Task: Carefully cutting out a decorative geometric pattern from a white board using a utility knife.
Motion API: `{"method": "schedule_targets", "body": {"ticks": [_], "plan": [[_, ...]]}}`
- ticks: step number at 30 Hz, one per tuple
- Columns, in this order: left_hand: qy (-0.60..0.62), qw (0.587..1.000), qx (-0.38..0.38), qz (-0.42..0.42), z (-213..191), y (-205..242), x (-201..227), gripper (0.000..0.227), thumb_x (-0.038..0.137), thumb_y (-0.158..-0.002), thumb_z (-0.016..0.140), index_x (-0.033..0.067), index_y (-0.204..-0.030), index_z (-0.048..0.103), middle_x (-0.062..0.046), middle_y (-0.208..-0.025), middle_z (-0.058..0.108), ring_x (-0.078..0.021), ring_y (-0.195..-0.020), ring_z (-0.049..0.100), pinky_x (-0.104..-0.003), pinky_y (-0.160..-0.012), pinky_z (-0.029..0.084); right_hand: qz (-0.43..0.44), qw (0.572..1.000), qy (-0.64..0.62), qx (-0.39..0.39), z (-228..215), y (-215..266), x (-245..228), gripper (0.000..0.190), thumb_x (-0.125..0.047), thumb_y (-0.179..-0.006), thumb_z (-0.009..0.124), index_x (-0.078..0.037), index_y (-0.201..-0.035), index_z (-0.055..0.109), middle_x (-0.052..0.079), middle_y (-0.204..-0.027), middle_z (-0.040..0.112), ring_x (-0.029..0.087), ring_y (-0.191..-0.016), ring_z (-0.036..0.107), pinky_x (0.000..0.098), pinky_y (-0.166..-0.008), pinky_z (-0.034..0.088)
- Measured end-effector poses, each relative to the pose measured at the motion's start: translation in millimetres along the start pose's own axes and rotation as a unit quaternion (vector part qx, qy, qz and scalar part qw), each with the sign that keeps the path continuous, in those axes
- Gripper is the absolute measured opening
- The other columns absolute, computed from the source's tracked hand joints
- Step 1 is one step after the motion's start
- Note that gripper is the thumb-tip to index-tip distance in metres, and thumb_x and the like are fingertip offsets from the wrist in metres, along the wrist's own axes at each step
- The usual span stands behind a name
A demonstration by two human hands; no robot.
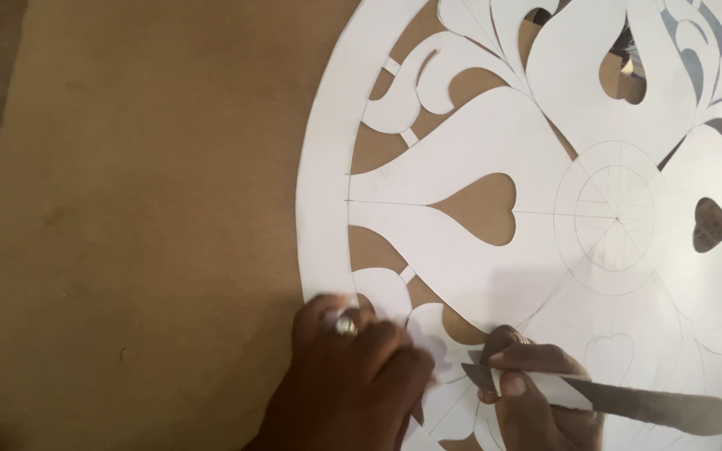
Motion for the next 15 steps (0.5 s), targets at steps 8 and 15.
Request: {"method": "schedule_targets", "body": {"ticks": [8, 15], "plan": [[-0.106, 0.993, 0.008, 0.056, 6.3, 32.2, -0.9, 0.030, 0.039, -0.100, 0.054, 0.0182, -0.117, 0.068, -0.010, -0.120, 0.064, -0.0290, -0.119, 0.061, -0.064, -0.104, 0.040, 0.004, 1.000, 0.013, 0.024, 3.9, 1.5, -1.2, 0.013, -0.003, -0.105, 0.060, 0.004, -0.109, 0.069, 0.013, -0.079, 0.059, 0.019, -0.075, 0.053, 0.0352, -0.065, 0.045], [-0.184, 0.977, 0.022, 0.106, 19.1, 62.3, -0.4, 0.045, 0.052, -0.107, 0.043, 0.0230, -0.133, 0.064, -0.013, -0.142, 0.062, -0.0289, -0.137, 0.055, -0.066, -0.107, 0.040, -0.064, 0.989, 0.116, 0.063, -8.6, 5.7, -5.7, 0.012, -0.013, -0.104, 0.064, -0.003, -0.107, 0.068, 0.014, -0.082, 0.065, 0.017, -0.068, 0.059, 0.0308, -0.059, 0.049]]}}
Point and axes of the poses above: each hand's wrist, its own y-axis away from the middle knuckle, its own z-axis out of the palm, x = y × z, the point moved 8 cm from there along -y, towards the middle knuckle
